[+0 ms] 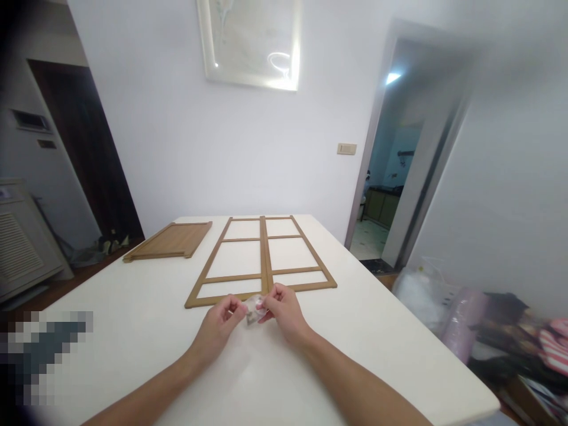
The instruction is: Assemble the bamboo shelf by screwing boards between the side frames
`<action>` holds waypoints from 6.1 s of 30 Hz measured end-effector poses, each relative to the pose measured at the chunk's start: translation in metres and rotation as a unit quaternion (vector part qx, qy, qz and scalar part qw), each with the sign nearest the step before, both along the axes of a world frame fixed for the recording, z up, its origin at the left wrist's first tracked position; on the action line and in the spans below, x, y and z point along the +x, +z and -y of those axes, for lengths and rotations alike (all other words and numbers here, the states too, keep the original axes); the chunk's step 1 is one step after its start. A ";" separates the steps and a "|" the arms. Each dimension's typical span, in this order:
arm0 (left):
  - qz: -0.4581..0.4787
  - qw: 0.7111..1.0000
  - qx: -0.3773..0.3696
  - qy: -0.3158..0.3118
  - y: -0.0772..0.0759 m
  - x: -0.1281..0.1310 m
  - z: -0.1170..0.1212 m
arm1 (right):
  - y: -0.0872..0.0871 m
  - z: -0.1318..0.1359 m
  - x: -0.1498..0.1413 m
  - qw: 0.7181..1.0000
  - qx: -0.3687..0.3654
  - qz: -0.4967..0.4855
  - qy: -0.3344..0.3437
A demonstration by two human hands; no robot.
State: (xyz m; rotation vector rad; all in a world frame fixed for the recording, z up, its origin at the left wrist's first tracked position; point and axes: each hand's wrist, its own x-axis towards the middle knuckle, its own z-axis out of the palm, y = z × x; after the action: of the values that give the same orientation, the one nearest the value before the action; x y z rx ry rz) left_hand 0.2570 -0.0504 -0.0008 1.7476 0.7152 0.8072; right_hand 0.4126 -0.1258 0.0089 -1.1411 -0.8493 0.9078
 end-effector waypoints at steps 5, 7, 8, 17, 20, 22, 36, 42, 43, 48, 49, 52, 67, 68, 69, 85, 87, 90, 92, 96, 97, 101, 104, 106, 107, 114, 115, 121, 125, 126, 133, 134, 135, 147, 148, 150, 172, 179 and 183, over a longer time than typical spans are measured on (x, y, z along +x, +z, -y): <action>0.047 0.973 -0.213 -0.078 -0.002 -0.003 -0.012 | 0.002 -0.002 0.011 0.994 -0.007 -0.097 0.039; 0.058 0.947 -0.277 -0.152 0.001 -0.004 -0.012 | 0.000 -0.003 0.012 0.990 -0.014 -0.125 0.059; 0.064 0.937 -0.296 -0.174 0.002 -0.004 -0.011 | -0.001 -0.003 0.012 0.988 -0.020 -0.136 0.067; 0.066 0.949 -0.300 -0.072 0.001 -0.007 -0.021 | -0.001 -0.001 0.003 0.963 -0.118 -0.196 0.144; 0.050 0.956 -0.282 -0.059 0.002 -0.009 -0.027 | -0.004 -0.001 0.004 0.943 -0.143 -0.254 0.159; 0.037 0.964 -0.261 -0.045 0.004 -0.011 -0.029 | -0.007 -0.002 0.005 0.932 -0.153 -0.282 0.170; 0.020 0.974 -0.226 -0.009 0.003 -0.010 -0.028 | -0.006 0.002 0.001 0.935 -0.155 -0.267 0.176; 0.023 0.965 -0.257 -0.038 0.005 -0.008 -0.021 | -0.005 0.004 -0.004 0.952 -0.139 -0.184 0.200; 0.029 0.966 -0.252 -0.047 0.004 -0.008 -0.020 | -0.005 0.004 -0.005 0.958 -0.136 -0.165 0.193; 0.028 0.972 -0.230 -0.026 -0.002 -0.006 -0.022 | -0.013 0.003 -0.006 0.978 -0.134 -0.090 0.129; 0.028 0.972 -0.233 -0.019 -0.004 -0.005 -0.023 | -0.015 0.002 -0.005 0.980 -0.135 -0.081 0.118; 0.032 0.963 -0.268 -0.020 -0.008 -0.006 -0.026 | -0.018 0.001 -0.001 0.986 -0.135 -0.051 0.081; 0.057 0.924 -0.333 -0.180 0.003 -0.016 -0.024 | -0.003 0.009 0.002 0.965 -0.029 0.259 0.010; 0.060 0.923 -0.336 -0.176 0.003 -0.016 -0.024 | -0.003 0.008 0.005 0.958 -0.022 0.286 -0.005; 0.063 0.922 -0.341 -0.172 0.003 -0.016 -0.025 | -0.002 0.008 0.008 0.948 -0.013 0.317 -0.022; 0.163 0.903 -0.394 -0.060 0.014 -0.021 -0.043 | 0.006 0.014 0.032 0.935 -0.105 0.303 0.153; 0.173 0.901 -0.396 -0.045 0.018 -0.023 -0.045 | 0.006 0.015 0.029 0.923 -0.124 0.334 0.148; 0.180 0.898 -0.400 -0.038 0.024 -0.025 -0.046 | 0.005 0.016 0.027 0.900 -0.142 0.393 0.126; 0.180 0.897 -0.402 -0.044 0.026 -0.026 -0.046 | 0.004 0.018 0.025 0.892 -0.146 0.410 0.122; 0.181 0.894 -0.407 -0.057 0.026 -0.026 -0.043 | 0.005 0.019 0.022 0.886 -0.145 0.427 0.107; 0.181 0.893 -0.408 -0.063 0.026 -0.026 -0.042 | 0.006 0.018 0.020 0.888 -0.140 0.427 0.099; 0.174 0.889 -0.411 -0.104 0.027 -0.024 -0.033 | 0.008 0.012 0.005 0.906 -0.113 0.398 0.089; 0.172 0.885 -0.410 -0.140 0.028 -0.022 -0.024 | 0.004 0.008 -0.009 0.932 -0.086 0.335 0.105; 0.168 0.882 -0.409 -0.163 0.027 -0.021 -0.019 | 0.001 0.007 -0.016 0.946 -0.077 0.291 0.120; 0.166 0.881 -0.408 -0.174 0.027 -0.020 -0.018 | 0.000 0.006 -0.018 0.950 -0.076 0.275 0.127; 0.172 0.884 -0.409 -0.150 0.022 -0.020 -0.022 | 0.006 0.006 -0.010 0.972 -0.089 0.175 0.132; 0.175 0.885 -0.410 -0.133 0.022 -0.021 -0.025 | 0.007 0.006 -0.007 0.975 -0.096 0.155 0.124; 0.215 0.885 -0.412 -0.025 0.025 -0.022 -0.038 | 0.006 0.003 0.009 0.987 -0.102 0.093 0.084; 0.231 0.881 -0.413 -0.010 0.025 -0.022 -0.040 | 0.003 0.003 0.008 0.989 -0.106 0.066 0.077; 0.232 0.881 -0.413 -0.012 0.025 -0.022 -0.039 | 0.003 0.003 0.007 0.989 -0.107 0.060 0.077; 0.233 0.881 -0.412 -0.018 0.022 -0.020 -0.039 | 0.005 0.005 0.003 0.988 -0.117 0.043 0.088; 0.235 0.881 -0.411 -0.018 0.021 -0.020 -0.039 | 0.005 0.005 0.003 0.988 -0.118 0.039 0.090; 0.236 0.881 -0.410 -0.019 0.021 -0.020 -0.039 | 0.005 0.005 0.003 0.988 -0.118 0.033 0.092; 0.230 0.884 -0.405 -0.037 0.018 -0.019 -0.037 | 0.009 0.008 0.002 0.993 -0.074 0.010 0.092; 0.229 0.885 -0.403 -0.040 0.017 -0.019 -0.037 | 0.010 0.008 0.003 0.994 -0.062 0.006 0.084; 0.224 0.887 -0.400 -0.050 0.016 -0.019 -0.035 | 0.010 0.007 0.005 0.997 -0.040 -0.001 0.064; 0.103 0.934 -0.324 -0.109 0.010 -0.013 -0.016 | 0.001 0.000 -0.003 0.958 -0.124 -0.237 0.103; 0.081 0.950 -0.294 -0.058 0.007 -0.012 -0.020 | 0.004 0.001 -0.005 0.950 -0.138 -0.259 0.105; 0.088 0.944 -0.315 -0.042 0.009 -0.013 -0.022 | 0.004 0.001 -0.006 0.948 -0.137 -0.263 0.115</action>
State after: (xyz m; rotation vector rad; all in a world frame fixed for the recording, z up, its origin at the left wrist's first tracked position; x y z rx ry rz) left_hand 0.2441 -0.0280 0.0081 1.1048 0.6777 0.5799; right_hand 0.4070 -0.1268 0.0130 -0.9710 -0.4263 1.4793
